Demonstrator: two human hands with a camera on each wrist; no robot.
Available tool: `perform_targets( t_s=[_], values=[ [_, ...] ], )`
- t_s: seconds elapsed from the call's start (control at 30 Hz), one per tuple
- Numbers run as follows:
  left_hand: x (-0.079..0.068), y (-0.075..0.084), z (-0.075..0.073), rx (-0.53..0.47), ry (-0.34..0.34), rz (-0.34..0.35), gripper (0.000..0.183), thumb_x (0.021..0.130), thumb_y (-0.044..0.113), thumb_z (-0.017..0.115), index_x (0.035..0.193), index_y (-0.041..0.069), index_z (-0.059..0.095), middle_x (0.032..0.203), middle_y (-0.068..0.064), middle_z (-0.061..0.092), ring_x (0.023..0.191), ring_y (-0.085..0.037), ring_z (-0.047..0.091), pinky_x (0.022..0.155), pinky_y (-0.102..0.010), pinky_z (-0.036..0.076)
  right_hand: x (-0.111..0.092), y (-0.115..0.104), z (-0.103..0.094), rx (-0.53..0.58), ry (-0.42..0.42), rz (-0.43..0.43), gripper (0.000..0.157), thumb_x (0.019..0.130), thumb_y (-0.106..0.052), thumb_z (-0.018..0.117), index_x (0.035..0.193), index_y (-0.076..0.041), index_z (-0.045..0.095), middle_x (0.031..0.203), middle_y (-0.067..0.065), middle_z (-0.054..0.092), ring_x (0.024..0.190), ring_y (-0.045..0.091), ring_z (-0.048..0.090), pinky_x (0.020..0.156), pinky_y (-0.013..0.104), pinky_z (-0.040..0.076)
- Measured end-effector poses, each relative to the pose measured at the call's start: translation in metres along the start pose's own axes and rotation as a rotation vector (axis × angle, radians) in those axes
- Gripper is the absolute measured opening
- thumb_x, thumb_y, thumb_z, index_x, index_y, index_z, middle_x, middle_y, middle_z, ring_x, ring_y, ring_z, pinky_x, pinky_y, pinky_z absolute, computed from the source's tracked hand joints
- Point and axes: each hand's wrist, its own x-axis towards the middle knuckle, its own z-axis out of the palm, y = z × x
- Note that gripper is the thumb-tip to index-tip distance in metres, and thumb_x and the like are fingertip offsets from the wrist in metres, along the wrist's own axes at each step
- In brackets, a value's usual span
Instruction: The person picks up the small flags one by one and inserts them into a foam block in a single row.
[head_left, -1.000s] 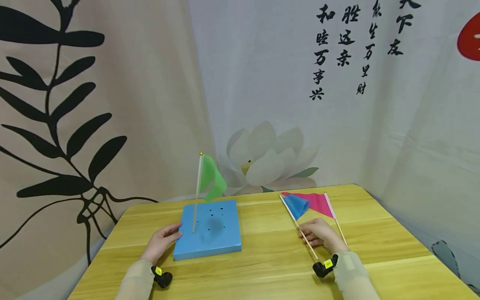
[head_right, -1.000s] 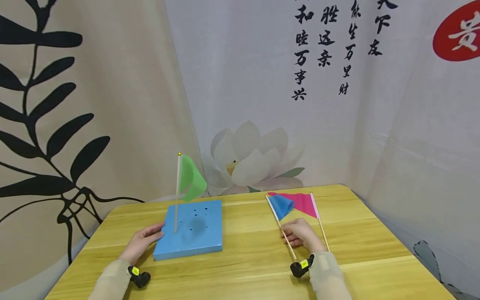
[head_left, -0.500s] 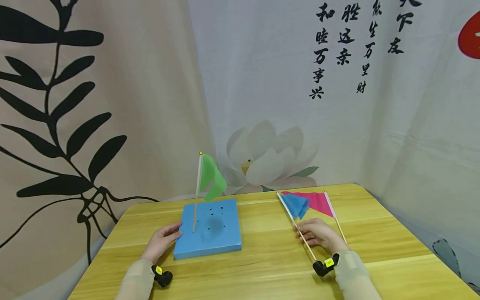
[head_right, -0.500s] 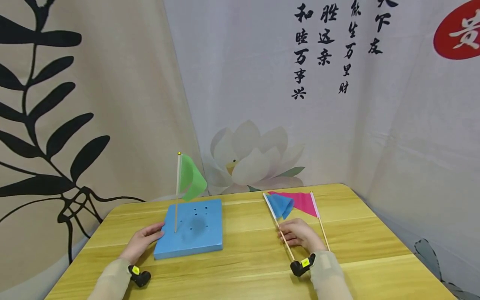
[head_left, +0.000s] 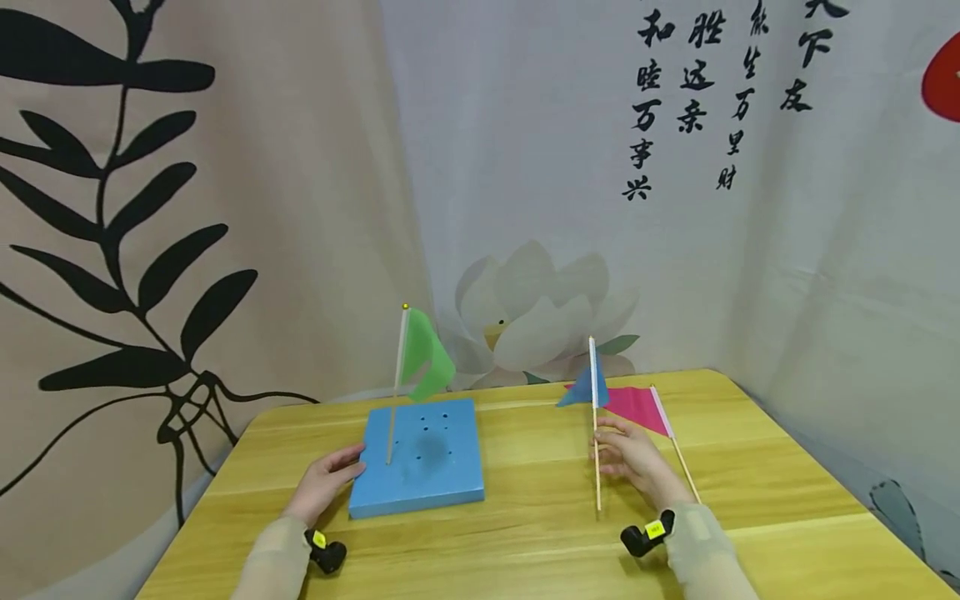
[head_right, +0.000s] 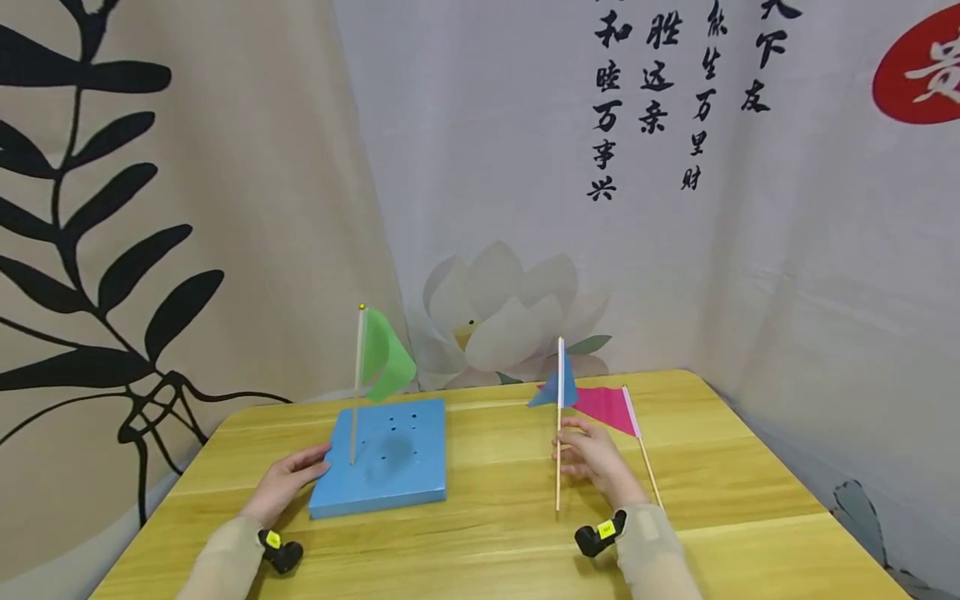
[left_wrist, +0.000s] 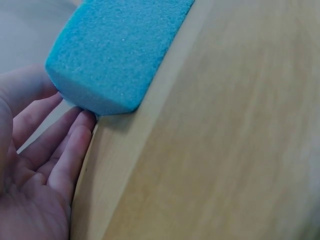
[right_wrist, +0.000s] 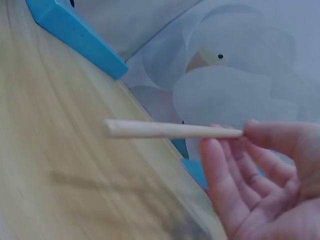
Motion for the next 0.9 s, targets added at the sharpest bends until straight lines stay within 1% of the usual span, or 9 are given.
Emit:
perform_targets(
  t_s=[0.13,0.2,0.33,0.37,0.47,0.7,0.77,0.9],
  values=[
    [-0.001,-0.001,0.0,0.013,0.001,0.016,0.057,0.094,0.028,0.066,0.143,0.006,0.048,0.146,-0.017,0.044,0.132,-0.034,0.042,0.107,-0.047,0.038,-0.002,-0.004,0.007,0.036,0.06,-0.086,0.031,0.098,-0.01,0.057,0.126,-0.004,0.047,0.094,0.009,0.065,0.078,0.023,0.068,0.066,0.037,0.059],
    [-0.001,-0.001,0.0,0.023,0.0,0.024,0.058,0.094,0.029,0.066,0.144,0.006,0.048,0.145,-0.018,0.044,0.132,-0.034,0.042,0.107,-0.047,0.038,-0.003,-0.007,0.012,0.068,0.075,-0.136,0.027,0.098,-0.009,0.057,0.124,-0.007,0.048,0.094,0.009,0.065,0.079,0.024,0.068,0.067,0.038,0.06],
    [-0.001,-0.001,-0.001,0.016,0.001,0.021,0.057,0.094,0.029,0.066,0.143,0.006,0.048,0.146,-0.017,0.044,0.132,-0.034,0.042,0.107,-0.047,0.038,-0.006,-0.015,0.02,0.149,0.102,-0.213,0.024,0.098,-0.007,0.057,0.12,-0.01,0.051,0.092,0.008,0.066,0.08,0.024,0.069,0.065,0.039,0.06],
    [-0.002,0.0,-0.001,0.01,0.002,0.016,0.057,0.094,0.029,0.066,0.143,0.006,0.048,0.146,-0.017,0.044,0.132,-0.033,0.042,0.108,-0.047,0.037,-0.006,-0.016,0.022,0.158,0.107,-0.225,0.022,0.098,-0.007,0.057,0.118,-0.012,0.052,0.092,0.007,0.066,0.08,0.023,0.069,0.065,0.038,0.06],
    [-0.002,0.001,-0.001,0.012,0.003,0.016,0.057,0.094,0.029,0.066,0.143,0.006,0.048,0.146,-0.017,0.044,0.132,-0.034,0.042,0.108,-0.048,0.037,-0.007,-0.021,0.026,0.182,0.115,-0.254,0.021,0.098,-0.007,0.057,0.118,-0.014,0.052,0.091,0.005,0.066,0.079,0.021,0.069,0.065,0.037,0.06],
    [-0.004,0.003,-0.002,0.022,0.011,0.035,0.057,0.095,0.028,0.065,0.143,0.004,0.048,0.145,-0.019,0.044,0.131,-0.036,0.042,0.107,-0.05,0.037,-0.008,-0.028,0.033,0.196,0.121,-0.319,0.027,0.097,-0.009,0.06,0.121,-0.008,0.049,0.091,0.003,0.068,0.079,0.018,0.069,0.067,0.038,0.06],
    [-0.003,0.002,-0.002,0.019,0.011,0.035,0.057,0.095,0.028,0.065,0.143,0.004,0.048,0.145,-0.019,0.044,0.131,-0.035,0.043,0.107,-0.049,0.037,-0.008,-0.03,0.036,0.211,0.121,-0.334,0.025,0.097,-0.009,0.061,0.119,-0.009,0.05,0.091,0.004,0.068,0.079,0.019,0.069,0.067,0.039,0.06],
    [-0.003,0.0,-0.001,0.014,0.014,0.032,0.056,0.095,0.027,0.065,0.143,0.004,0.049,0.144,-0.018,0.045,0.131,-0.035,0.043,0.106,-0.048,0.038,-0.008,-0.035,0.046,0.231,0.12,-0.36,0.021,0.096,-0.008,0.062,0.114,-0.016,0.054,0.092,0.006,0.068,0.079,0.021,0.069,0.066,0.04,0.06]
  ],
)
